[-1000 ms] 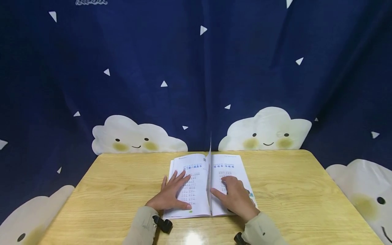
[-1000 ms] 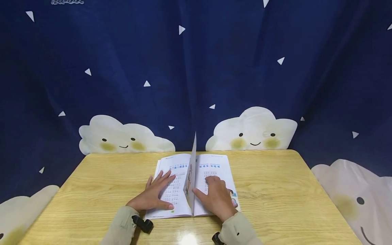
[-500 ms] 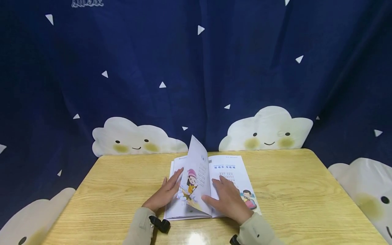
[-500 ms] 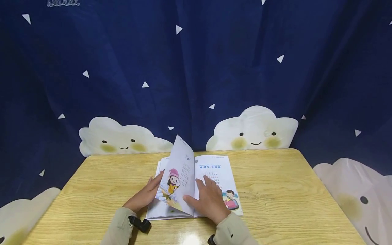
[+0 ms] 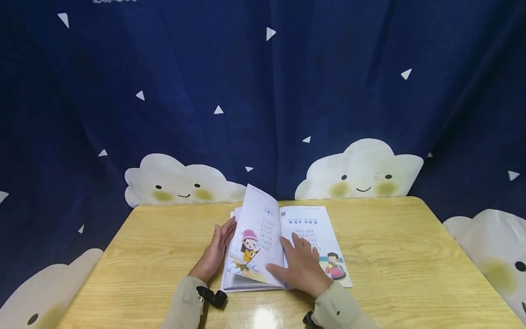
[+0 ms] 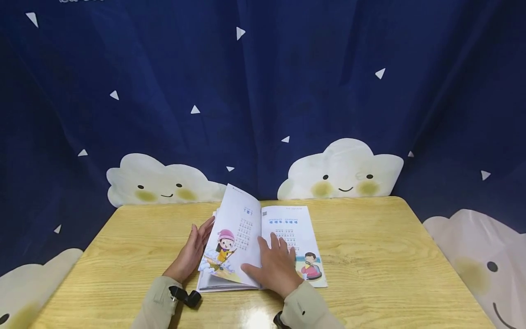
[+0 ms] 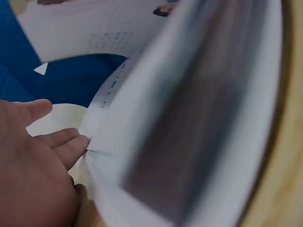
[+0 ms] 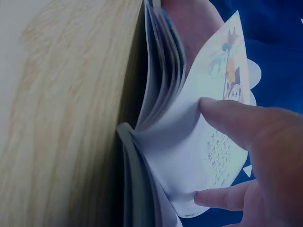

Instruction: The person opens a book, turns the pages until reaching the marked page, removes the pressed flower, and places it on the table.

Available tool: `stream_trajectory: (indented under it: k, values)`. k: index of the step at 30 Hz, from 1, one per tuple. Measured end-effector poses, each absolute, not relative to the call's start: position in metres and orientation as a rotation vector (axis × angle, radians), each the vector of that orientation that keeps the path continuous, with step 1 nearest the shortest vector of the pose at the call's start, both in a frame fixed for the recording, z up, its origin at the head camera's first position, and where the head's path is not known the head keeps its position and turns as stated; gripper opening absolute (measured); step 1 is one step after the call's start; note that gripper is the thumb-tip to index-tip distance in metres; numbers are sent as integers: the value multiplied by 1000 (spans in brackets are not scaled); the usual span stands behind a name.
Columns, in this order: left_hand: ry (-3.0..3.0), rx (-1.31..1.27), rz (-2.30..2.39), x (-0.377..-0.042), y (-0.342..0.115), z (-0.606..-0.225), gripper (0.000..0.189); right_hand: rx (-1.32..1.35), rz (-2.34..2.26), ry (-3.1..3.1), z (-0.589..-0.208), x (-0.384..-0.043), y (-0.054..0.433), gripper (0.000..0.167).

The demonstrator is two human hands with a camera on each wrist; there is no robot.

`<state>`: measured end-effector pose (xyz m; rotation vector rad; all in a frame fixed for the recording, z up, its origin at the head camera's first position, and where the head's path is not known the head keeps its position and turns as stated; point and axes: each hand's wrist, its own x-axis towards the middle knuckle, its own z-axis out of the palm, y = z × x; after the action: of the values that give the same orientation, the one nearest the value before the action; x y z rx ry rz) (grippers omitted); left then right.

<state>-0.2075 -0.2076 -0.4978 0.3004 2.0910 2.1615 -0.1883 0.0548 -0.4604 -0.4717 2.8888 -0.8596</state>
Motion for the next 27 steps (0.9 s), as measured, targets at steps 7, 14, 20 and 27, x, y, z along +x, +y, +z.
stream_trajectory:
  k: [7, 14, 20, 27]
  values:
    - [2106, 259, 2175, -210, -206, -500, 70, -501, -767, 2932, -465, -188, 50, 81]
    - [2194, 243, 2124, -208, -205, -492, 72, -473, -703, 2958, -465, -189, 45, 82]
    - [2194, 260, 2068, -202, -202, -479, 69, -485, -638, 3001, -466, -188, 44, 83]
    - [2306, 859, 2058, -235, -217, -527, 66, -480, -586, 3007, -469, -187, 42, 84]
